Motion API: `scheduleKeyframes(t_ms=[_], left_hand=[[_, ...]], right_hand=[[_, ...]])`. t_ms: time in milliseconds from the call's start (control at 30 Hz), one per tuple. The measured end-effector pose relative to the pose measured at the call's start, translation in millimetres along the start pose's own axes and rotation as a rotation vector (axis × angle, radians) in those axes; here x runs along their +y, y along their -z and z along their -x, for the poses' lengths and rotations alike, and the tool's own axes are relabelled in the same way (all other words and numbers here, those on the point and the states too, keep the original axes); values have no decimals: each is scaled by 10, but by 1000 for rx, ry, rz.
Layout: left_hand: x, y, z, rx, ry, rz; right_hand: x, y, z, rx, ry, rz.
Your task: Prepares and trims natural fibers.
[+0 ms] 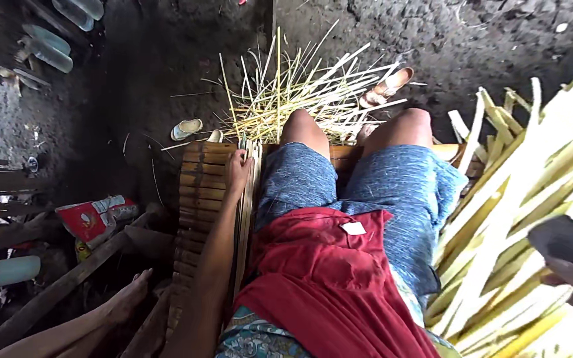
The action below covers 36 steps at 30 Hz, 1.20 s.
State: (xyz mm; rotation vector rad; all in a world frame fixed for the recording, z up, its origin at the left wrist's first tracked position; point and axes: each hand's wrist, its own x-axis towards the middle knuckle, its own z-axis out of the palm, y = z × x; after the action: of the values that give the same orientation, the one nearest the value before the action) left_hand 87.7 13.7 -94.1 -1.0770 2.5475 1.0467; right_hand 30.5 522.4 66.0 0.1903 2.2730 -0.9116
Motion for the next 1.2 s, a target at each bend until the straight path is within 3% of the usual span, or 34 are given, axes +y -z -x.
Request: scheduleKeyframes(t_ms=[100, 233, 333, 467, 567, 700, 800, 1000, 1200], left_hand=[[128, -20, -213, -57, 14, -40], [122, 27, -260, 5, 20, 364], [226, 118, 46, 83, 42, 709], [378, 279, 455, 204, -58, 713], [698, 711, 585, -23, 6, 809], [1198, 1190, 590, -354, 4, 991], [1549, 1250, 602, -539, -6, 935], [1987, 1147, 941, -753, -112, 647], [2117, 1148, 1201, -749, -416, 461]], right_hand=[[432, -109, -418, -108, 127, -29], [112, -377, -400, -102, 130, -3], [-23, -526, -513, -99, 292, -171], [-530, -797, -770, -252, 465, -587], [-1017, -905, -862, -419, 440, -715], [-1550, -890, -817, -503, 411, -452], [-1656, -839, -786, -608, 406, -430], [-1572, -751, -662, -472, 655, -699], [-1644, -621, -330, -695, 577, -743]])
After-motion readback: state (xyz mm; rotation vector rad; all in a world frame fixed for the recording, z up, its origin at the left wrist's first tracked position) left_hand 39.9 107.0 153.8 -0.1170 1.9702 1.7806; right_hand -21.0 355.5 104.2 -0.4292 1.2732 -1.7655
